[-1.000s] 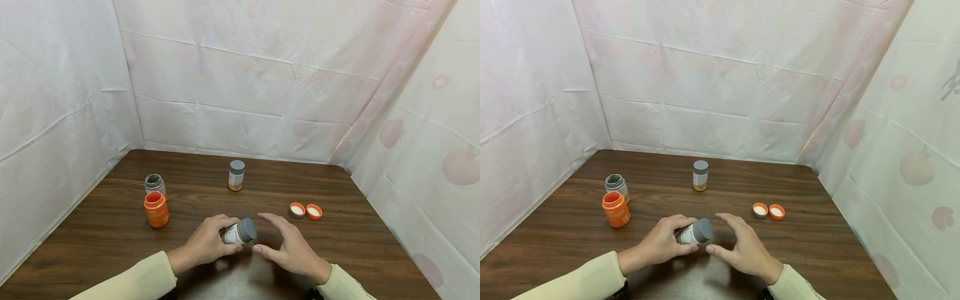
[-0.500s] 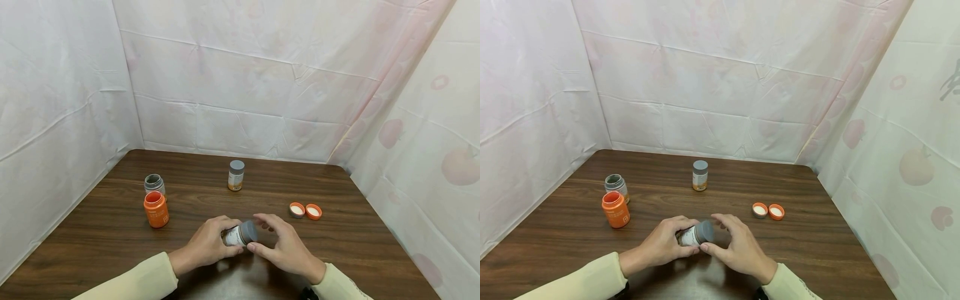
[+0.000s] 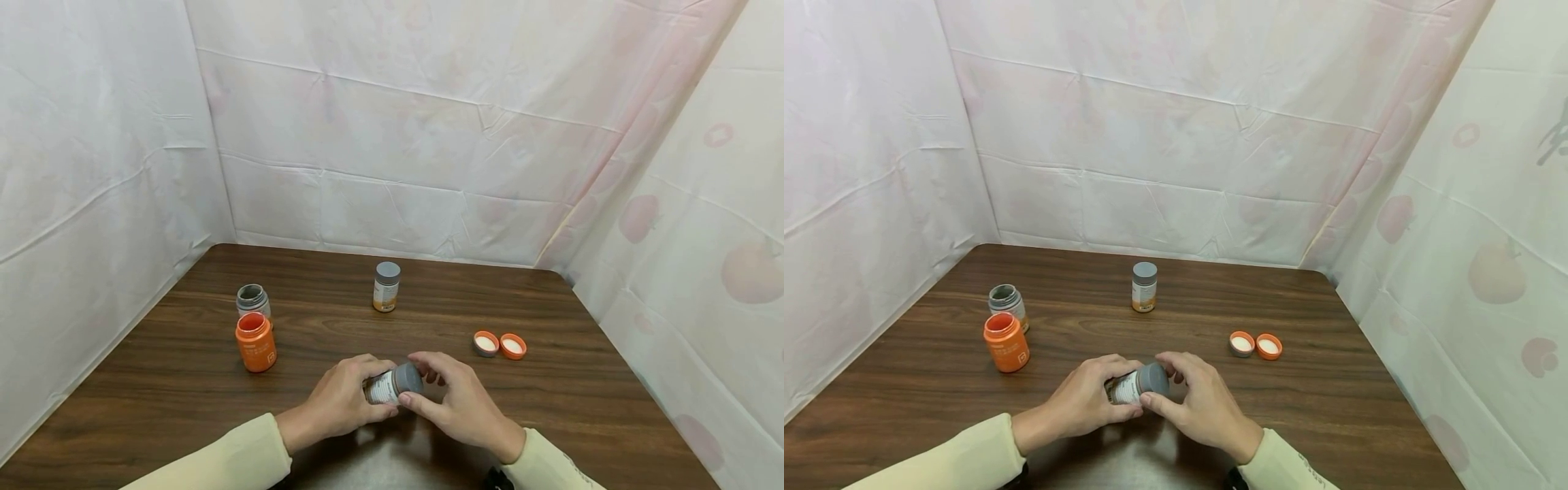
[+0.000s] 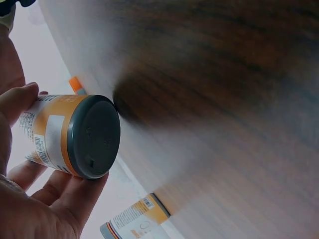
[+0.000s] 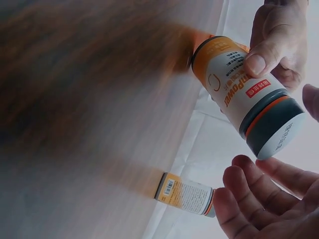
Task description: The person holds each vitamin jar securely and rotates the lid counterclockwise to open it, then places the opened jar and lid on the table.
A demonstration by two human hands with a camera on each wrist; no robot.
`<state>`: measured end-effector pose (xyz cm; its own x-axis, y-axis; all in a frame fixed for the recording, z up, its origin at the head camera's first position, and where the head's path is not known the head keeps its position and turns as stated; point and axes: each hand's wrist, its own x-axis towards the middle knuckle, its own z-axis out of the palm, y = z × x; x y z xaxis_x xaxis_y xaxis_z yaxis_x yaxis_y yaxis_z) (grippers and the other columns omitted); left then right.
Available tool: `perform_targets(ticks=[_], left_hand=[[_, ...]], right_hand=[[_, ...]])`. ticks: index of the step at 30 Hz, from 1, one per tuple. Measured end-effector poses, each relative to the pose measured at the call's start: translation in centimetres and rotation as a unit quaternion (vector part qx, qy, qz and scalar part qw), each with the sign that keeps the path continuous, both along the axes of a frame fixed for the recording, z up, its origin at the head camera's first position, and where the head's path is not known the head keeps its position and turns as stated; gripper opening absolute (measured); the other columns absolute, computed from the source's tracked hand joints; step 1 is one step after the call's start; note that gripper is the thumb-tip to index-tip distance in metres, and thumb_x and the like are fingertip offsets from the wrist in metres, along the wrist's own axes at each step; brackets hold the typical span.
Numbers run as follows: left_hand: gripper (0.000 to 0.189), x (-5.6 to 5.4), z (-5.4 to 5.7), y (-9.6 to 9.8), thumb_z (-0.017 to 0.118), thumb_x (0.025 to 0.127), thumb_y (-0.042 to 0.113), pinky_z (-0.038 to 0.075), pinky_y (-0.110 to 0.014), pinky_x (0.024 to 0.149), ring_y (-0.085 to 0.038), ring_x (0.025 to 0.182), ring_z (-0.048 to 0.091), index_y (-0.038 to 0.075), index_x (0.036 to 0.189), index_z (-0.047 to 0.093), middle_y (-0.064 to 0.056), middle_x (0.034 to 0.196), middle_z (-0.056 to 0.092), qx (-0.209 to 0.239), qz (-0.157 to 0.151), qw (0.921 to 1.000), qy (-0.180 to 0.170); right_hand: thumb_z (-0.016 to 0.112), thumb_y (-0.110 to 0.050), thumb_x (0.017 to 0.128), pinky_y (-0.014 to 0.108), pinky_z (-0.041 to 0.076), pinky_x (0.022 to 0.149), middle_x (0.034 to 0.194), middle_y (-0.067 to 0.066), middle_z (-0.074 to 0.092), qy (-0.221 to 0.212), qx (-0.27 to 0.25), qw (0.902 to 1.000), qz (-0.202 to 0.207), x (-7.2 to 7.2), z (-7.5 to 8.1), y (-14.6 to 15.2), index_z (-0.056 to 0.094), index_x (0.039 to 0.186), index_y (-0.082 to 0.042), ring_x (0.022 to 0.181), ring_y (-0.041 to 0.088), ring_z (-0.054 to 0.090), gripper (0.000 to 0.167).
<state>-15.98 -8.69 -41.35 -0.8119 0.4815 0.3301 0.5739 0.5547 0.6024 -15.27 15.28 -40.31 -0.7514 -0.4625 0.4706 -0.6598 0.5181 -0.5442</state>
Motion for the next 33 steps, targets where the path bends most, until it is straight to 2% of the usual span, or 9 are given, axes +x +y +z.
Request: perform_targets(ticks=[5, 10, 19, 25, 33], left_hand=[[0.048, -0.01, -0.05, 0.06, 0.093, 0.075, 0.031, 0.049, -0.024, 0.068, -0.003, 0.082, 0.058, 0.032, 0.118, 0.072, 0.014, 0.103, 0.068, 0.003, -0.008, 0.9999, 0.005], [0.048, -0.04, -0.1, 0.01, 0.093, 0.076, 0.03, 0.049, -0.024, 0.07, -0.003, 0.082, 0.058, 0.031, 0.119, 0.072, 0.014, 0.104, 0.068, 0.01, -0.014, 0.9998, 0.0], [0.048, -0.09, 0.11, -0.05, 0.093, 0.076, 0.026, 0.05, -0.024, 0.072, -0.003, 0.084, 0.06, 0.029, 0.12, 0.072, 0.012, 0.105, 0.069, 0.022, -0.025, 0.9994, -0.008], [0.047, -0.14, 0.09, -0.02, 0.093, 0.076, 0.025, 0.049, -0.023, 0.068, -0.003, 0.08, 0.059, 0.03, 0.118, 0.072, 0.012, 0.1, 0.069, 0.024, -0.026, 0.9993, -0.006], [0.047, -0.14, -0.1, -0.07, 0.093, 0.076, 0.025, 0.05, -0.023, 0.07, -0.003, 0.083, 0.061, 0.028, 0.118, 0.072, 0.011, 0.106, 0.071, 0.03, -0.026, 0.9992, -0.006]], right_hand=[[0.081, -0.039, 0.09, 0.032, 0.053, 0.068, 0.094, -0.013, 0.062, 0.001, -0.004, 1.0, 0.0, 0.01, 0.05, -0.15, 0.068, 0.12, -0.016, 0.081, 0.015, 0.061, 0.041], [0.08, -0.037, 0.091, 0.032, 0.053, 0.067, 0.093, -0.013, 0.062, 0.005, -0.007, 1.0, 0.004, -0.1, 0.13, -0.26, 0.068, 0.119, -0.016, 0.08, 0.015, 0.06, 0.037], [0.079, -0.039, 0.092, 0.033, 0.053, 0.069, 0.095, -0.013, 0.062, 0.009, 0.0, 0.9999, 0.012, -0.35, 0.12, -0.32, 0.068, 0.12, -0.018, 0.082, 0.015, 0.06, 0.037], [0.079, -0.038, 0.091, 0.034, 0.053, 0.071, 0.095, -0.014, 0.062, 0.014, 0.006, 0.9997, 0.018, -0.41, 0.13, -0.18, 0.067, 0.12, -0.019, 0.083, 0.017, 0.06, 0.037], [0.079, -0.038, 0.091, 0.034, 0.053, 0.072, 0.096, -0.015, 0.061, 0.011, 0.012, 0.9997, 0.021, -0.45, 0.15, -0.11, 0.067, 0.122, -0.019, 0.085, 0.016, 0.06, 0.039]])
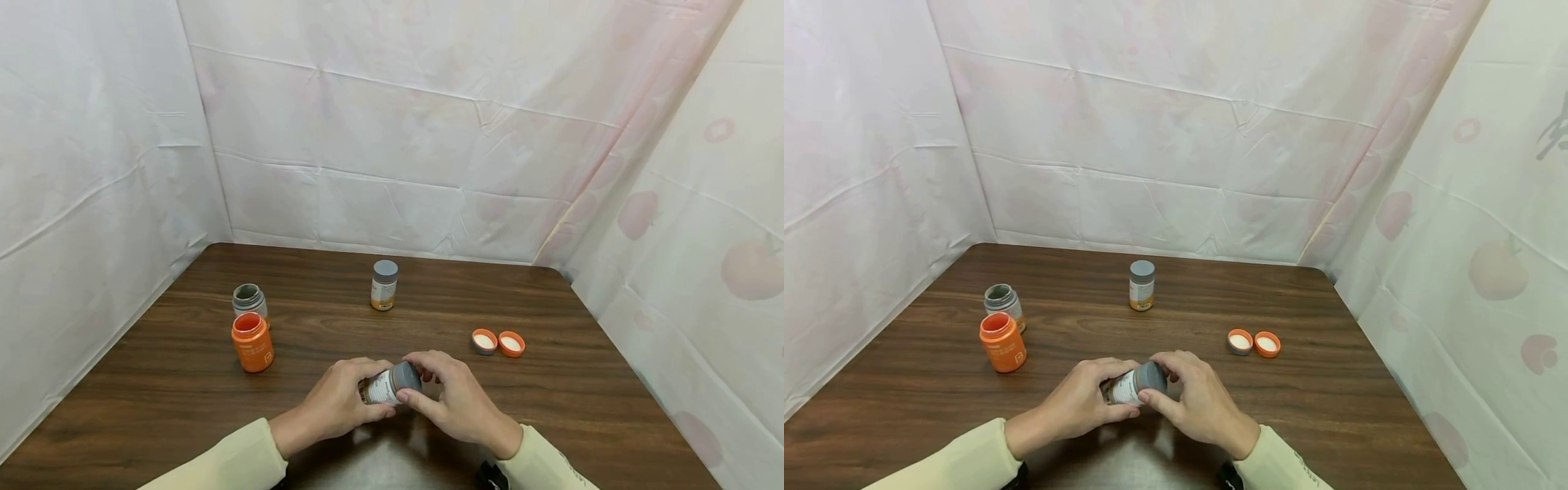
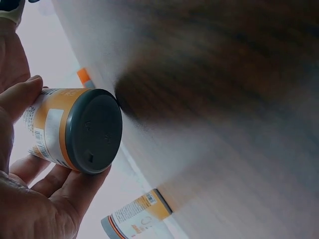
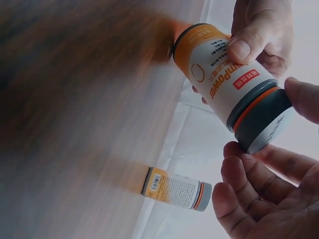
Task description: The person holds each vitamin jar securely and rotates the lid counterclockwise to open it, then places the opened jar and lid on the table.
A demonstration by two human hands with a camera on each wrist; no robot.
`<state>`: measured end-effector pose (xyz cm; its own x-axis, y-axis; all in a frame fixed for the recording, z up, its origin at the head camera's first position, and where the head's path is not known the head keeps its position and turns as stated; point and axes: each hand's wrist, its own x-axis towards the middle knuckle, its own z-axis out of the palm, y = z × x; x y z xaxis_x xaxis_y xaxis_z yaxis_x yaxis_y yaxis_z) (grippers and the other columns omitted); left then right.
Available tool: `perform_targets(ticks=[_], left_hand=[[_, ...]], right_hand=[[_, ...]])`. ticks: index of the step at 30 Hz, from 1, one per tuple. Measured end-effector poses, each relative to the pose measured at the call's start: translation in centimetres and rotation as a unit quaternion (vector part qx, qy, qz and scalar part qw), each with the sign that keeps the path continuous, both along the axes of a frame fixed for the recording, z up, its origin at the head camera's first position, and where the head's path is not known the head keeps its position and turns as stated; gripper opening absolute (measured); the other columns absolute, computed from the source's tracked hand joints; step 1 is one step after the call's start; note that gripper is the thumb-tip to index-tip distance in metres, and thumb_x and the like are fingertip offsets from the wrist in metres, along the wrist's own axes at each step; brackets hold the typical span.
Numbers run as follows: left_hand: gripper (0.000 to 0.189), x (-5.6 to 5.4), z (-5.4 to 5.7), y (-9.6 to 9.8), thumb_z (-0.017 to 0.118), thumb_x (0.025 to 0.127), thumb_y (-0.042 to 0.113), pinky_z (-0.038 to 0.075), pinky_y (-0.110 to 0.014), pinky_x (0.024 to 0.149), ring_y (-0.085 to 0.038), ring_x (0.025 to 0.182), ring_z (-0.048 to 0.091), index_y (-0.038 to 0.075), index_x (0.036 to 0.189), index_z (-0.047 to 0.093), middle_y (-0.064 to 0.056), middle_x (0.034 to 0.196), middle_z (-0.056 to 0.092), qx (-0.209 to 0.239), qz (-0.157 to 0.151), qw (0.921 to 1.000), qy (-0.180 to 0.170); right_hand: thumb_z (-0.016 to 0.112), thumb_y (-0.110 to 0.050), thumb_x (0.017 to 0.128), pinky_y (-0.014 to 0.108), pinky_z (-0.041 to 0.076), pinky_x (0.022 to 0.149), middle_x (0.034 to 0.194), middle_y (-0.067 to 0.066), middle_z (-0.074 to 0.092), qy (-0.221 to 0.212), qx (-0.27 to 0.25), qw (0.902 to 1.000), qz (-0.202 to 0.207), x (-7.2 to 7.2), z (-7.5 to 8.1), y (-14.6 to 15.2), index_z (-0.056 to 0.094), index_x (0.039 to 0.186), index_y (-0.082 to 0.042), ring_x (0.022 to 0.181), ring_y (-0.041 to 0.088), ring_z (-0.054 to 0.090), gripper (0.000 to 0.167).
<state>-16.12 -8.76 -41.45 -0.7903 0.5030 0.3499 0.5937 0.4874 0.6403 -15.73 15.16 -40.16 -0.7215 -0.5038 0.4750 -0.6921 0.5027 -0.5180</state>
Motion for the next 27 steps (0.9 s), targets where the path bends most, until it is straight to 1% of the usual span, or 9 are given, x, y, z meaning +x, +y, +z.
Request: perform_targets(ticks=[5, 12, 15, 21, 23, 27], left_hand=[[0.047, 0.06, 0.0, 0.03, 0.093, 0.076, 0.022, 0.05, -0.023, 0.069, -0.004, 0.082, 0.061, 0.03, 0.117, 0.072, 0.012, 0.103, 0.07, 0.008, -0.003, 1.0, 0.0], [0.046, 0.01, -0.2, 0.0, 0.093, 0.076, 0.024, 0.051, -0.022, 0.069, -0.003, 0.081, 0.062, 0.03, 0.116, 0.071, 0.012, 0.102, 0.069, 0.009, -0.006, 0.9999, -0.004], [0.046, -0.01, -0.21, -0.04, 0.093, 0.077, 0.024, 0.051, -0.022, 0.068, -0.003, 0.081, 0.062, 0.03, 0.116, 0.071, 0.012, 0.101, 0.069, 0.008, -0.008, 0.9999, -0.008], [0.046, -0.01, -0.2, -0.11, 0.092, 0.078, 0.023, 0.052, -0.023, 0.07, -0.003, 0.082, 0.062, 0.029, 0.117, 0.071, 0.012, 0.103, 0.07, 0.008, -0.009, 0.9999, -0.011], [0.046, -0.02, -0.18, -0.13, 0.092, 0.077, 0.022, 0.052, -0.023, 0.07, -0.003, 0.083, 0.062, 0.027, 0.118, 0.071, 0.011, 0.105, 0.07, 0.01, -0.009, 0.9998, -0.012], [0.048, -0.04, -0.14, -0.18, 0.093, 0.077, 0.021, 0.053, -0.025, 0.072, -0.004, 0.084, 0.062, 0.025, 0.121, 0.072, 0.009, 0.107, 0.071, 0.016, -0.006, 0.9997, -0.015]], right_hand=[[0.079, -0.036, 0.091, 0.033, 0.053, 0.072, 0.099, -0.014, 0.062, 0.003, -0.002, 1.0, 0.007, 0.03, 0.02, -0.02, 0.067, 0.123, -0.018, 0.085, 0.017, 0.061, 0.04], [0.078, -0.037, 0.092, 0.031, 0.053, 0.075, 0.103, -0.016, 0.063, 0.003, -0.001, 0.9999, 0.012, 0.08, -0.03, 0.07, 0.066, 0.126, -0.019, 0.089, 0.01, 0.059, 0.04], [0.078, -0.037, 0.092, 0.028, 0.052, 0.076, 0.103, -0.016, 0.063, 0.003, 0.0, 0.9999, 0.013, 0.08, -0.01, 0.09, 0.066, 0.126, -0.019, 0.09, 0.009, 0.059, 0.041], [0.078, -0.036, 0.092, 0.028, 0.052, 0.076, 0.105, -0.016, 0.063, 0.001, 0.005, 0.9999, 0.016, 0.02, 0.03, 0.08, 0.066, 0.128, -0.018, 0.091, 0.009, 0.059, 0.042], [0.079, -0.033, 0.092, 0.029, 0.053, 0.077, 0.108, -0.015, 0.063, 0.007, 0.004, 0.9997, 0.023, -0.01, 0.05, 0.05, 0.064, 0.131, -0.019, 0.093, 0.009, 0.059, 0.044], [0.081, -0.024, 0.09, 0.035, 0.056, 0.083, 0.121, -0.011, 0.063, 0.005, 0.002, 0.9988, 0.048, -0.11, 0.23, 0.1, 0.06, 0.137, -0.024, 0.105, 0.009, 0.06, 0.051]])
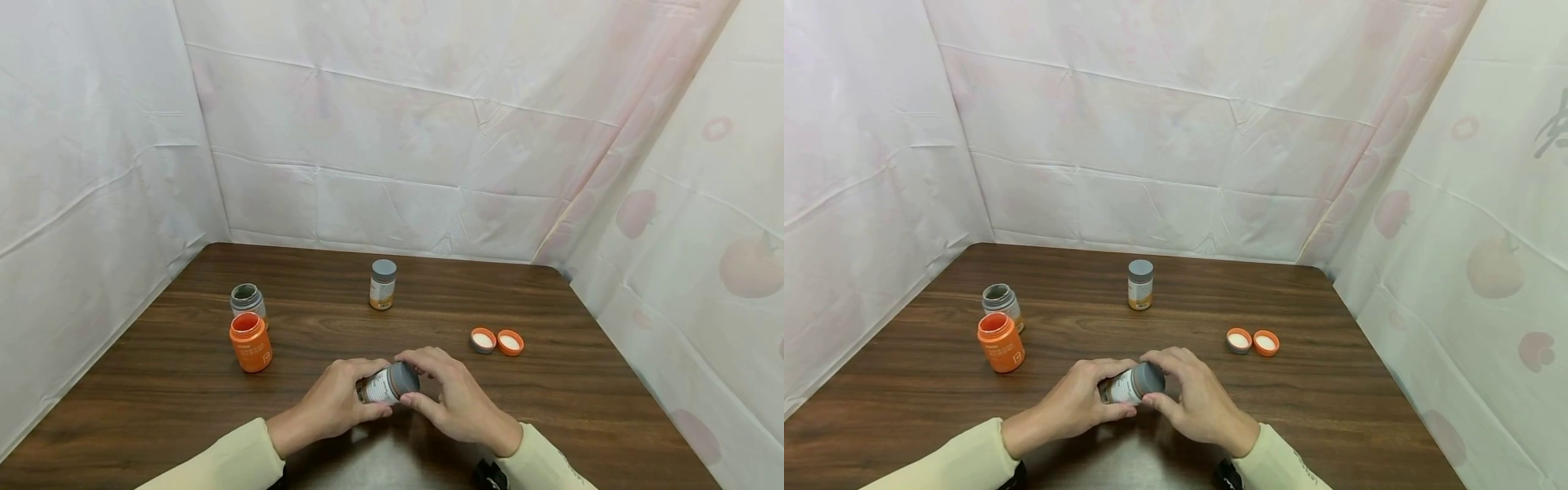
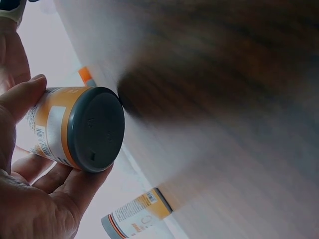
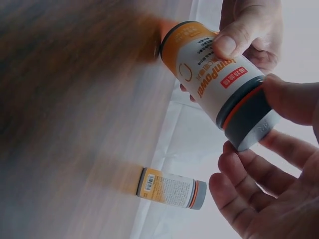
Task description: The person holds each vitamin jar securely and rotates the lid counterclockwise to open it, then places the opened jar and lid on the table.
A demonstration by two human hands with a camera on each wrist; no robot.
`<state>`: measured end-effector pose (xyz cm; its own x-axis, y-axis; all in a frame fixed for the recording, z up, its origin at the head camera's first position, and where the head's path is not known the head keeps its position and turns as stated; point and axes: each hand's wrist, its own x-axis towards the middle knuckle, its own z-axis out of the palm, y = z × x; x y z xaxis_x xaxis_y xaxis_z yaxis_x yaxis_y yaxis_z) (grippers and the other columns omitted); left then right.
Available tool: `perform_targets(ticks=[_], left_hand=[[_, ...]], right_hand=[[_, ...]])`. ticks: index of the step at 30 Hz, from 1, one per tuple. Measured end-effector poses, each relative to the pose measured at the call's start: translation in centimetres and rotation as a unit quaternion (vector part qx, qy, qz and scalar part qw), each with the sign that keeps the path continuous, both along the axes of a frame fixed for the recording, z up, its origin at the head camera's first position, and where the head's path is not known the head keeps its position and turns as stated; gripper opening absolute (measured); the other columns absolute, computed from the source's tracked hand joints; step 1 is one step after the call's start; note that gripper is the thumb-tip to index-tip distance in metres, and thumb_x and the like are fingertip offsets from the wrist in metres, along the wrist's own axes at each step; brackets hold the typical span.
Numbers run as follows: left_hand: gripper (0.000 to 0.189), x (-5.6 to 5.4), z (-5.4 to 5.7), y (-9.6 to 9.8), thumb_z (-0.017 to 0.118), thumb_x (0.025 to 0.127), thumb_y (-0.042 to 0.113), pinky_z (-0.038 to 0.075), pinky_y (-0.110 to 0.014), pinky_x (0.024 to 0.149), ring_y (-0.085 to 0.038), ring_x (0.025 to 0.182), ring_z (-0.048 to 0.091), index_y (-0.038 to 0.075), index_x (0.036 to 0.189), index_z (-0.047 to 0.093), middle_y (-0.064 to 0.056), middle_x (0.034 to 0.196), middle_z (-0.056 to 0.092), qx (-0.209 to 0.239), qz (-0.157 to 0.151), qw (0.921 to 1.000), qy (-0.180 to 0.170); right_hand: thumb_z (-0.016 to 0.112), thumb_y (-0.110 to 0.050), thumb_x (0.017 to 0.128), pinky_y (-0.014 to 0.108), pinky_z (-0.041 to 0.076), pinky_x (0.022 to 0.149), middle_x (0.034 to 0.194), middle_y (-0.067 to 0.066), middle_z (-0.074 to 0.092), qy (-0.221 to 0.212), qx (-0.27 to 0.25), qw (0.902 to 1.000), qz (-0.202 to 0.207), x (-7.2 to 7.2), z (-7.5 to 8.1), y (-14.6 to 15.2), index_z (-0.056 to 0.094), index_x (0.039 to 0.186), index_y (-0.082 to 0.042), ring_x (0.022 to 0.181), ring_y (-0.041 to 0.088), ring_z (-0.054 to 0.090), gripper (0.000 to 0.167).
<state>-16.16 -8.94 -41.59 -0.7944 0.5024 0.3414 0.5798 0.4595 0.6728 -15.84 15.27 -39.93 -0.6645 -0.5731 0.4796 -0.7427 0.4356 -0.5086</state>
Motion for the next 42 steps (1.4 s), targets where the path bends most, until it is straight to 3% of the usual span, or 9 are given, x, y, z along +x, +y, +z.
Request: perform_targets(ticks=[7, 11, 15, 19, 23, 31, 35, 42], left_hand=[[0.051, 0.0, 0.1, -0.2, 0.092, 0.078, 0.02, 0.054, -0.026, 0.073, -0.005, 0.086, 0.063, 0.022, 0.124, 0.071, 0.007, 0.109, 0.071, 0.005, -0.005, 1.0, -0.002], [0.049, 0.0, 0.1, -0.2, 0.092, 0.078, 0.021, 0.053, -0.024, 0.071, -0.004, 0.083, 0.063, 0.025, 0.122, 0.071, 0.009, 0.104, 0.07, 0.003, -0.005, 1.0, 0.001], [0.049, 0.0, 0.1, -0.2, 0.092, 0.078, 0.021, 0.053, -0.024, 0.07, -0.004, 0.082, 0.062, 0.025, 0.121, 0.071, 0.009, 0.101, 0.069, 0.003, -0.005, 1.0, 0.006], [0.05, 0.1, 0.0, -0.2, 0.092, 0.078, 0.021, 0.053, -0.025, 0.072, -0.005, 0.085, 0.063, 0.023, 0.123, 0.071, 0.007, 0.108, 0.071, -0.001, 0.0, 1.0, 0.004], [0.051, 0.1, 0.0, -0.2, 0.093, 0.077, 0.022, 0.053, -0.026, 0.074, -0.005, 0.087, 0.063, 0.022, 0.124, 0.072, 0.007, 0.112, 0.071, -0.006, 0.006, 0.9999, 0.006], [0.049, -0.1, 0.0, -0.2, 0.092, 0.078, 0.023, 0.052, -0.023, 0.07, -0.004, 0.083, 0.062, 0.026, 0.122, 0.071, 0.01, 0.105, 0.069, -0.007, 0.0, 0.9999, -0.01], [0.048, -0.1, 0.0, -0.2, 0.092, 0.079, 0.023, 0.052, -0.023, 0.07, -0.004, 0.083, 0.063, 0.029, 0.121, 0.07, 0.011, 0.104, 0.069, -0.005, -0.002, 0.9999, -0.015], [0.048, 0.0, 0.0, -0.2, 0.092, 0.079, 0.02, 0.053, -0.024, 0.071, -0.004, 0.084, 0.063, 0.028, 0.121, 0.07, 0.01, 0.105, 0.069, -0.001, -0.005, 0.9999, -0.016]], right_hand=[[0.081, 0.001, 0.083, 0.039, 0.05, 0.1, 0.136, -0.003, 0.059, 0.025, 0.006, 0.9989, 0.039, -0.2, 0.3, 0.1, 0.059, 0.138, -0.018, 0.124, 0.016, 0.055, 0.063], [0.077, 0.015, 0.074, 0.038, 0.049, 0.101, 0.138, -0.001, 0.058, 0.028, -0.009, 0.9982, 0.053, -0.2, 0.5, 0.1, 0.062, 0.133, -0.018, 0.126, 0.02, 0.055, 0.07], [0.077, 0.016, 0.073, 0.037, 0.05, 0.1, 0.139, -0.001, 0.058, 0.021, -0.021, 0.9979, 0.058, -0.1, 0.6, 0.0, 0.065, 0.128, -0.02, 0.126, 0.022, 0.055, 0.067], [0.083, 0.007, 0.076, 0.037, 0.05, 0.1, 0.14, 0.0, 0.058, 0.02, -0.026, 0.9978, 0.057, -0.1, 0.7, -0.1, 0.065, 0.129, -0.02, 0.127, 0.023, 0.056, 0.061], [0.085, -0.013, 0.085, 0.039, 0.049, 0.101, 0.137, -0.001, 0.059, 0.02, -0.025, 0.9989, 0.035, 0.0, 0.8, -0.2, 0.061, 0.135, -0.02, 0.126, 0.02, 0.057, 0.056], [0.075, -0.054, 0.089, 0.034, 0.053, 0.08, 0.106, -0.013, 0.064, -0.025, 0.024, 0.996, -0.082, 0.4, 1.0, -0.6, 0.065, 0.128, -0.022, 0.094, 0.013, 0.062, 0.051], [0.072, -0.057, 0.091, 0.03, 0.051, 0.073, 0.096, -0.013, 0.063, -0.049, 0.038, 0.9921, -0.109, 0.5, 1.2, -0.8, 0.068, 0.118, -0.023, 0.086, 0.015, 0.061, 0.044], [0.071, -0.052, 0.094, 0.025, 0.046, 0.066, 0.088, -0.013, 0.061, -0.061, 0.037, 0.9911, -0.112, 0.4, 1.2, -0.9, 0.069, 0.11, -0.025, 0.078, 0.018, 0.06, 0.031]])
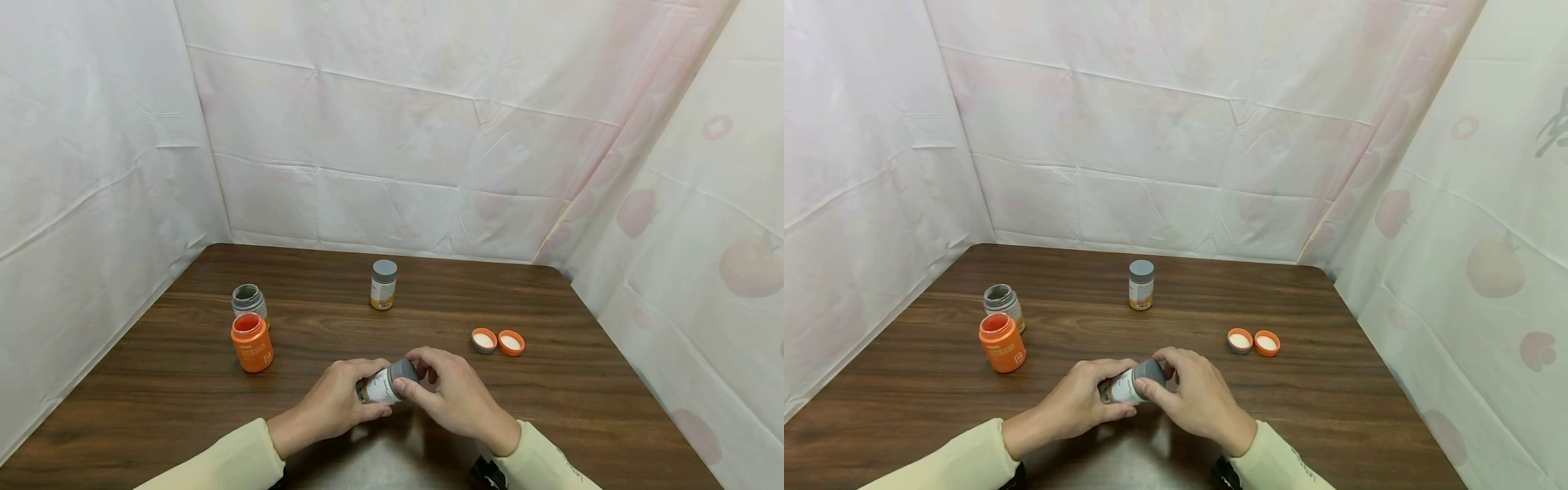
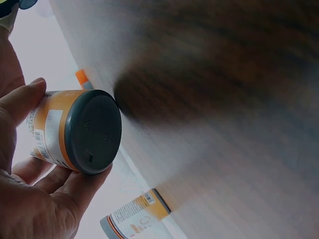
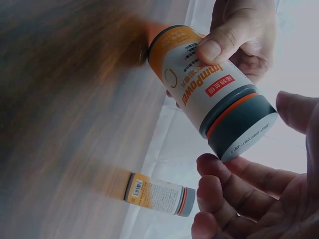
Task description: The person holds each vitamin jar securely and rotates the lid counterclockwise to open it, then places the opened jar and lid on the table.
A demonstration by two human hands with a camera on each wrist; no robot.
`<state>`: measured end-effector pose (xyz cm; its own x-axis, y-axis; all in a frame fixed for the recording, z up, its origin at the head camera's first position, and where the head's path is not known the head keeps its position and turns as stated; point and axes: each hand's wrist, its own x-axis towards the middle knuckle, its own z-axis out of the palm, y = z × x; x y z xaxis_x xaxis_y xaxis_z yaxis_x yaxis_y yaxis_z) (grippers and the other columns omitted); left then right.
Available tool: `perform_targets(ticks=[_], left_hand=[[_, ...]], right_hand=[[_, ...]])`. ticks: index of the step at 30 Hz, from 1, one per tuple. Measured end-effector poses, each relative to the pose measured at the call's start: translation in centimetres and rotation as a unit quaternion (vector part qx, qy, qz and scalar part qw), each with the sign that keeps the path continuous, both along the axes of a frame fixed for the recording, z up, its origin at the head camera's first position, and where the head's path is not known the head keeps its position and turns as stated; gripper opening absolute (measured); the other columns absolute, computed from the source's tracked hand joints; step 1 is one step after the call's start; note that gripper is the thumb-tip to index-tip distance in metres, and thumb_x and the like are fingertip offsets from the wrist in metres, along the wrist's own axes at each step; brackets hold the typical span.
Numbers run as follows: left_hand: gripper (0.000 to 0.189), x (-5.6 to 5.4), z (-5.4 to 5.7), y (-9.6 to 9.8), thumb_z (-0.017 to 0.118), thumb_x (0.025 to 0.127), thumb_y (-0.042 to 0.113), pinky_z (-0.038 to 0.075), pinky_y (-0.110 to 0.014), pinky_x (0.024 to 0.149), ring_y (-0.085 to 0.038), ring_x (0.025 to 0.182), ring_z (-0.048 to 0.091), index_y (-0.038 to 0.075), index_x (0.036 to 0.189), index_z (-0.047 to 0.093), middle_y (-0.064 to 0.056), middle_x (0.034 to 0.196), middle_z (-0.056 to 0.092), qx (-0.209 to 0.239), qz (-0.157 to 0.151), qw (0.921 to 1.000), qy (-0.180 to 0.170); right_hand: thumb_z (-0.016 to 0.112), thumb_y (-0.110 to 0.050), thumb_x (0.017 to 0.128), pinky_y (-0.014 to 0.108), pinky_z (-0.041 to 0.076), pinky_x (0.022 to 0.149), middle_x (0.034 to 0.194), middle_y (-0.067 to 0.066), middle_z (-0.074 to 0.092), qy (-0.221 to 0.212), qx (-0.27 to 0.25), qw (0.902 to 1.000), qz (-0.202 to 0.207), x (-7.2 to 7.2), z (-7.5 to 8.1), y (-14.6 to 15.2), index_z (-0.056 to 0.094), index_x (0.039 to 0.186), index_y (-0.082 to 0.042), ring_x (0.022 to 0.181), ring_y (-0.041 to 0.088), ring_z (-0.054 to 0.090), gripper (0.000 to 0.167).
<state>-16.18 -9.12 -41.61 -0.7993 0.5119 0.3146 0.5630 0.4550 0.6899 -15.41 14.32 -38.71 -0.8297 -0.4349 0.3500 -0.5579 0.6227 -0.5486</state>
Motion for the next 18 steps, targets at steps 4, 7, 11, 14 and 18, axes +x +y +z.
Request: perform_targets(ticks=[4, 7, 11, 14, 18], left_hand=[[0.048, 0.02, 0.11, 0.01, 0.091, 0.079, 0.021, 0.053, -0.024, 0.071, -0.004, 0.084, 0.063, 0.029, 0.121, 0.07, 0.011, 0.105, 0.069, -0.002, 0.001, 1.0, -0.001], [0.048, -0.01, 0.1, 0.01, 0.092, 0.079, 0.022, 0.053, -0.024, 0.071, -0.004, 0.083, 0.062, 0.03, 0.12, 0.07, 0.012, 0.104, 0.069, -0.004, 0.003, 1.0, 0.0], [0.048, -0.06, 0.03, -0.02, 0.092, 0.078, 0.023, 0.053, -0.025, 0.072, -0.004, 0.084, 0.062, 0.029, 0.121, 0.07, 0.011, 0.104, 0.069, -0.007, 0.006, 0.9999, 0.005], [0.049, -0.06, 0.01, -0.04, 0.092, 0.079, 0.023, 0.054, -0.025, 0.073, -0.004, 0.085, 0.063, 0.027, 0.123, 0.07, 0.009, 0.107, 0.069, -0.01, 0.008, 0.9999, 0.007], [0.05, -0.05, 0.0, -0.05, 0.092, 0.079, 0.023, 0.054, -0.025, 0.074, -0.004, 0.086, 0.063, 0.025, 0.124, 0.07, 0.008, 0.11, 0.07, -0.009, 0.008, 0.9999, 0.008]], right_hand=[[0.072, -0.049, 0.094, 0.029, 0.05, 0.068, 0.09, -0.013, 0.063, -0.004, -0.006, 0.9999, 0.01, -0.11, -0.09, 0.03, 0.069, 0.112, -0.023, 0.08, 0.017, 0.061, 0.032], [0.075, -0.045, 0.093, 0.033, 0.052, 0.072, 0.095, -0.012, 0.064, 0.004, -0.013, 0.9996, 0.024, -0.18, -0.2, 0.18, 0.068, 0.118, -0.021, 0.083, 0.017, 0.061, 0.035], [0.08, -0.033, 0.091, 0.034, 0.053, 0.076, 0.101, -0.012, 0.064, 0.025, -0.024, 0.998, 0.053, -0.27, -0.26, 0.45, 0.066, 0.126, -0.021, 0.088, 0.016, 0.061, 0.04], [0.083, -0.022, 0.088, 0.034, 0.054, 0.08, 0.109, -0.013, 0.065, 0.039, -0.034, 0.9957, 0.076, -0.32, -0.28, 0.53, 0.064, 0.13, -0.023, 0.093, 0.012, 0.062, 0.046], [0.084, -0.01, 0.084, 0.036, 0.056, 0.086, 0.122, -0.008, 0.065, 0.038, -0.055, 0.9921, 0.106, -0.36, -0.25, 0.59, 0.063, 0.131, -0.022, 0.105, 0.01, 0.064, 0.053]])
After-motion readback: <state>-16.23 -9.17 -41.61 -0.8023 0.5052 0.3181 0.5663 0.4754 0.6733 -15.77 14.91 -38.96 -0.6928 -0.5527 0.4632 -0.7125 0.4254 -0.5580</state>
